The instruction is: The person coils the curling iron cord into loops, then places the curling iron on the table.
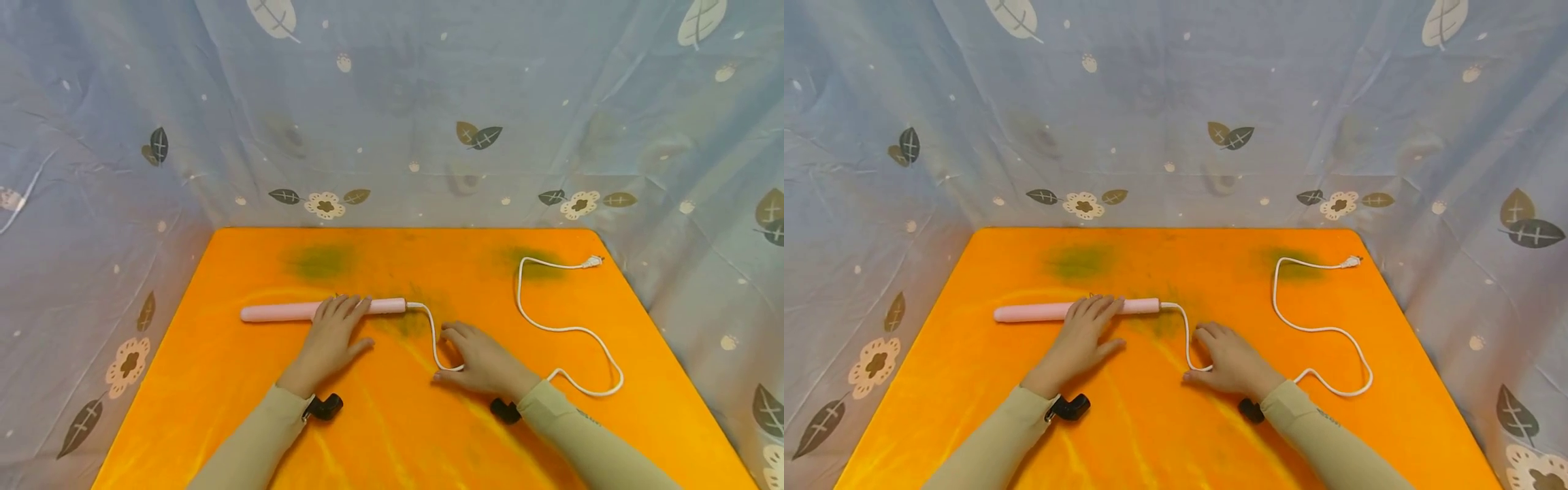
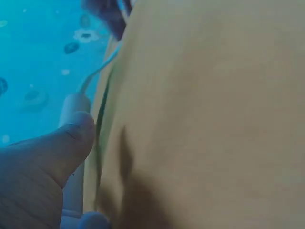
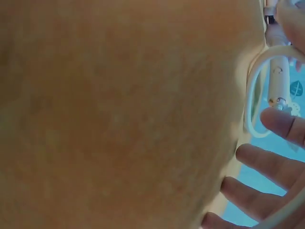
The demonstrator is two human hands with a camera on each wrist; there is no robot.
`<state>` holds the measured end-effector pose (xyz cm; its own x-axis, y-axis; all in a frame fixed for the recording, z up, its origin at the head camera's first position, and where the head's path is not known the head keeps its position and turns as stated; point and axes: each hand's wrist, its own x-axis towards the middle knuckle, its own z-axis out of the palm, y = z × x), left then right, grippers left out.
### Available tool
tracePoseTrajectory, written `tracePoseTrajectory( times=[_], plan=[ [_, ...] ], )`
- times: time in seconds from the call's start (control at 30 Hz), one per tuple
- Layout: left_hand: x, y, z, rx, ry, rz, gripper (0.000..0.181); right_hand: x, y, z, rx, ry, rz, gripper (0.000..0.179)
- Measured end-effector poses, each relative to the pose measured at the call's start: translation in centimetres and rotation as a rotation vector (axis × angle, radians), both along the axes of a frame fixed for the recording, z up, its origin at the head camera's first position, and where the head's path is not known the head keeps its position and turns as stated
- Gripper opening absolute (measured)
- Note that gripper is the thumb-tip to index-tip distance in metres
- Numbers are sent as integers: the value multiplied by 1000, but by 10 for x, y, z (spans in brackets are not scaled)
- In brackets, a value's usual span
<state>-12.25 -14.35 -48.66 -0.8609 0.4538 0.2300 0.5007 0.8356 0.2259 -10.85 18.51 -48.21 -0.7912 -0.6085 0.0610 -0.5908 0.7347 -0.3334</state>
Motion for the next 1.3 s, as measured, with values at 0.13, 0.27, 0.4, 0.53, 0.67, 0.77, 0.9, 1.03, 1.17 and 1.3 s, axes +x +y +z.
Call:
tracePoseTrajectory(
  times=[0.13, 0.27, 0.4, 0.53, 0.67, 0.77, 0.9, 1.03, 1.17, 1.3],
  plan=[
    [-13, 1, 2, 77, -63, 9, 62, 2, 1, -2, -17, -28, -4, 48],
    [-23, 3, 1, 153, -116, 42, 51, 4, 1, -3, -24, -56, -6, 37],
    [-28, 4, -3, 168, -113, 82, 43, 4, 2, -6, -60, -81, 15, 29],
    [-29, 4, -6, 189, -98, 114, 38, 3, 1, -7, -94, -96, 27, 18],
    [-28, 6, -8, 218, -116, 118, 38, 4, 2, -6, -120, -97, 31, 12],
    [-28, 7, -9, 233, -118, 114, 38, 4, 4, -6, -133, -89, 28, 12],
    [-27, 6, -11, 246, -97, 115, 37, 3, 4, -7, -135, -85, 30, 12],
    [-27, 5, -13, 251, -74, 107, 37, 3, 4, -7, -150, -92, 28, 12],
    [-30, 5, -15, 246, -60, 98, 36, 1, 5, -8, -172, -78, 22, 14],
    [-32, 7, -16, 238, -60, 100, 36, 0, 8, -10, -163, -77, 11, 15]
  ],
)
